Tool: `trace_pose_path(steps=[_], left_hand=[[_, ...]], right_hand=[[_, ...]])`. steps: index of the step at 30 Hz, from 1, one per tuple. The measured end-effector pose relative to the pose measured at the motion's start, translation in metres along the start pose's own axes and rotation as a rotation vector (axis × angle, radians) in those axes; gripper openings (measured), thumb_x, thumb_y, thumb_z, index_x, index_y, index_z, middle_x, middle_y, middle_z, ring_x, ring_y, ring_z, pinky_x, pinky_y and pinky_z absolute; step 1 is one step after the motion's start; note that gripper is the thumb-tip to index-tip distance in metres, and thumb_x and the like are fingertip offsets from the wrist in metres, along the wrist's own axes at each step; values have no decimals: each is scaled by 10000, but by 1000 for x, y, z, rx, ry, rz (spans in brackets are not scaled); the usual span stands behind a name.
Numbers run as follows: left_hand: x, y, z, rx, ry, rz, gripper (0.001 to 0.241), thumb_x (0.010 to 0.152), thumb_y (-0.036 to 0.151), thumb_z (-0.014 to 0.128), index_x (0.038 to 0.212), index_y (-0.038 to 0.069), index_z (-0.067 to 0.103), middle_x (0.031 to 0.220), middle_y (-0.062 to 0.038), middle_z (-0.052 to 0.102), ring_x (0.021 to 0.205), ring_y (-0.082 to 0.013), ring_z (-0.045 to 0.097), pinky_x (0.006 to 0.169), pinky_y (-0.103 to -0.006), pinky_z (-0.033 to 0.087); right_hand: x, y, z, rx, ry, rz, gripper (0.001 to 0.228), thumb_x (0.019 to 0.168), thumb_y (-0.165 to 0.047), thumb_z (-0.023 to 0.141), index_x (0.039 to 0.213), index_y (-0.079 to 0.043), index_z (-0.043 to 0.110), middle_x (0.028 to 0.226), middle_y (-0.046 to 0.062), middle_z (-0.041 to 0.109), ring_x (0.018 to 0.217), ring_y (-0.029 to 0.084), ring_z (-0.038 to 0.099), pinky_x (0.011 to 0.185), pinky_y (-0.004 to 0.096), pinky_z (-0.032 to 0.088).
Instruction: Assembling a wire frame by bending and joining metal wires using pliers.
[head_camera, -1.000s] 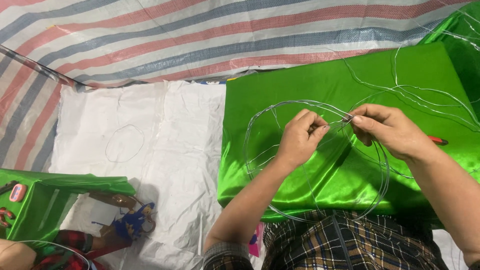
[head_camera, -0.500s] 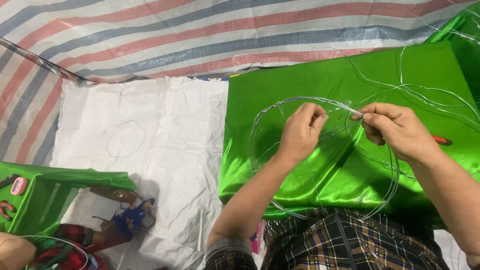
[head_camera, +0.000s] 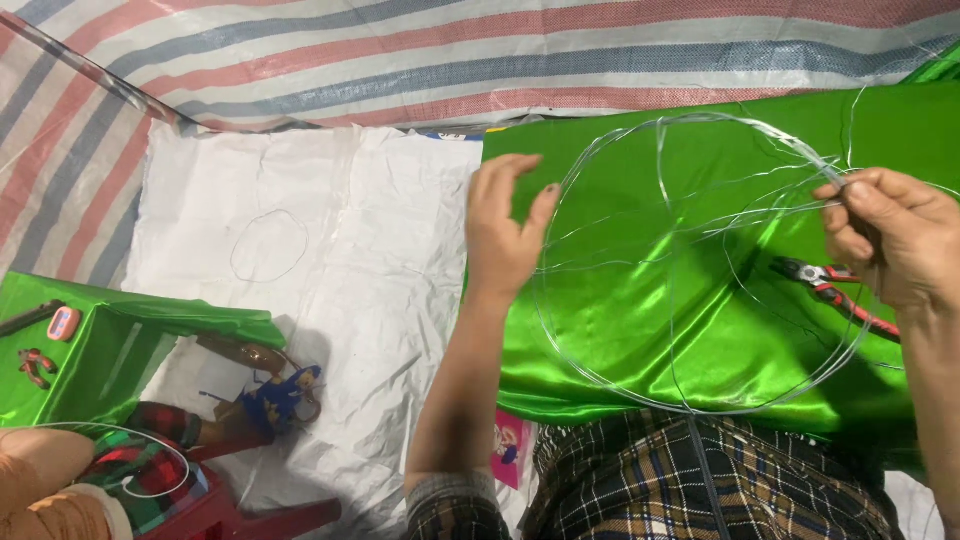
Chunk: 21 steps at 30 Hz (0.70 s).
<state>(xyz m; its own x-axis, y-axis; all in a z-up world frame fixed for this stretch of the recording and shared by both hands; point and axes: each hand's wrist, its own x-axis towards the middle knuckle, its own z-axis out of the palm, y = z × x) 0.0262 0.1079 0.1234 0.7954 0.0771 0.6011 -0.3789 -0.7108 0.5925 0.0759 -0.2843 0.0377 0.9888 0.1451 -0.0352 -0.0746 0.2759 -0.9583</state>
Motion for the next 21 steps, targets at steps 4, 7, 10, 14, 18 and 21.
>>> trace_pose_path(steps=[4,7,10,14,18,21], left_hand=[[-37,-26,-9,-48,-222,-301,843,863,585,629,1458,52,359,1431,-188,473,1342,-337,503,1104,-556,461],[-65,-32,8,-438,-439,-422,841,868,177,756,1559,116,281,1456,-201,492,979,-200,686,837,-365,655],[-89,-47,35,-313,-300,-294,549,939,131,699,1444,76,491,1185,-98,607,780,-86,600,750,-260,587],[-110,-50,53,-502,-92,-384,444,963,30,681,1389,41,556,1071,-58,652,747,-58,562,661,-171,510],[-127,-54,66,-664,12,-491,446,955,-13,670,1374,37,529,1061,-62,653,984,-121,656,924,-234,541],[-125,-48,61,-575,16,-586,541,938,35,687,1417,36,434,1017,-106,662,801,-147,652,568,-242,573]], right_hand=[[1,19,-14,68,20,-51,171,1099,-245,639,1138,-79,638,839,26,628,487,36,414,451,152,292],[-15,13,2,88,110,29,102,1118,-204,595,1113,-111,637,818,-4,624,498,47,446,455,188,326],[-26,7,11,-100,103,-44,416,1128,-139,451,1530,-228,389,867,61,545,585,114,459,525,224,378],[-30,20,5,-385,56,-225,474,1185,-70,416,1658,-57,384,877,141,481,612,188,432,538,281,375],[-34,29,-2,-437,94,-244,274,1206,-61,486,1472,-25,539,880,129,537,611,172,461,534,261,387],[-31,45,-10,-326,152,-191,70,1211,-89,525,1271,-56,536,875,111,564,534,127,419,489,236,364]])
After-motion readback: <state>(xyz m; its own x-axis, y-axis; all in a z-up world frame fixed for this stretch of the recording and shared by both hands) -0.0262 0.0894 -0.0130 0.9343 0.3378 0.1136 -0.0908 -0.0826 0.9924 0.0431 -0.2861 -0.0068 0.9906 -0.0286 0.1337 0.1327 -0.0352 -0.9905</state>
